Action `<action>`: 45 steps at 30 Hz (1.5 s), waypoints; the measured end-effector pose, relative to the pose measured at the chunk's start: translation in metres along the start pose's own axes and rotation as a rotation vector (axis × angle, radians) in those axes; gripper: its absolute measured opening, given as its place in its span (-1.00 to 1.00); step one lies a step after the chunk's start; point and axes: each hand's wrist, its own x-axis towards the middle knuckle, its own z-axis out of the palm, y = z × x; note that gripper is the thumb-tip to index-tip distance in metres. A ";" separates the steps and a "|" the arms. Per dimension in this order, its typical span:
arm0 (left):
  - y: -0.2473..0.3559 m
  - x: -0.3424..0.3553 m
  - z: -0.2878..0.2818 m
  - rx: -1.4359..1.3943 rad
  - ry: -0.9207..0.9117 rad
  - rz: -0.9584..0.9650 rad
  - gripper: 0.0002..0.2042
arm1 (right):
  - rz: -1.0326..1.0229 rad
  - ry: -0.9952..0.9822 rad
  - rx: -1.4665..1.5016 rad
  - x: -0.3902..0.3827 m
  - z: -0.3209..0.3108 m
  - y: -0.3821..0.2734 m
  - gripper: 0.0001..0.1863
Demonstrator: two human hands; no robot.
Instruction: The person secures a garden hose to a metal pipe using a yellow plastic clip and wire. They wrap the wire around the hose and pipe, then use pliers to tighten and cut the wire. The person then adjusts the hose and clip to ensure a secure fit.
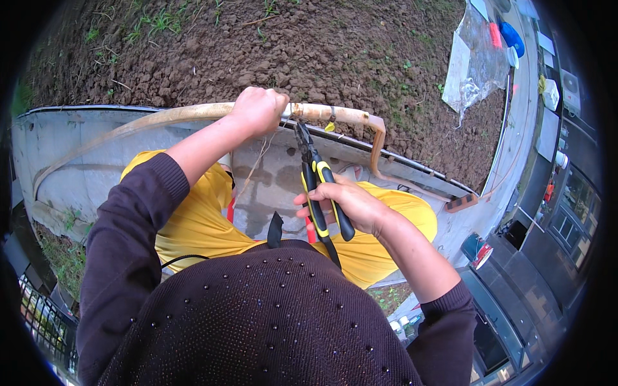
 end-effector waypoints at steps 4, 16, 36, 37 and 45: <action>-0.001 0.001 -0.002 -0.003 0.041 -0.023 -0.86 | -0.091 -0.403 0.483 0.013 0.007 0.018 -0.40; 0.004 0.003 0.001 -0.037 0.127 -0.029 -0.87 | -0.311 -0.787 0.862 0.050 0.044 0.020 -0.35; 0.005 0.002 -0.001 -0.017 0.101 -0.048 -0.89 | -0.317 -0.735 0.815 0.070 0.053 0.019 -0.27; 0.005 0.002 -0.001 -0.017 0.105 -0.047 -0.89 | -0.321 -0.741 0.827 0.071 0.053 0.019 -0.25; 0.008 0.001 -0.004 -0.018 0.078 -0.060 -0.89 | -0.287 -0.832 0.981 0.067 0.054 0.020 -0.20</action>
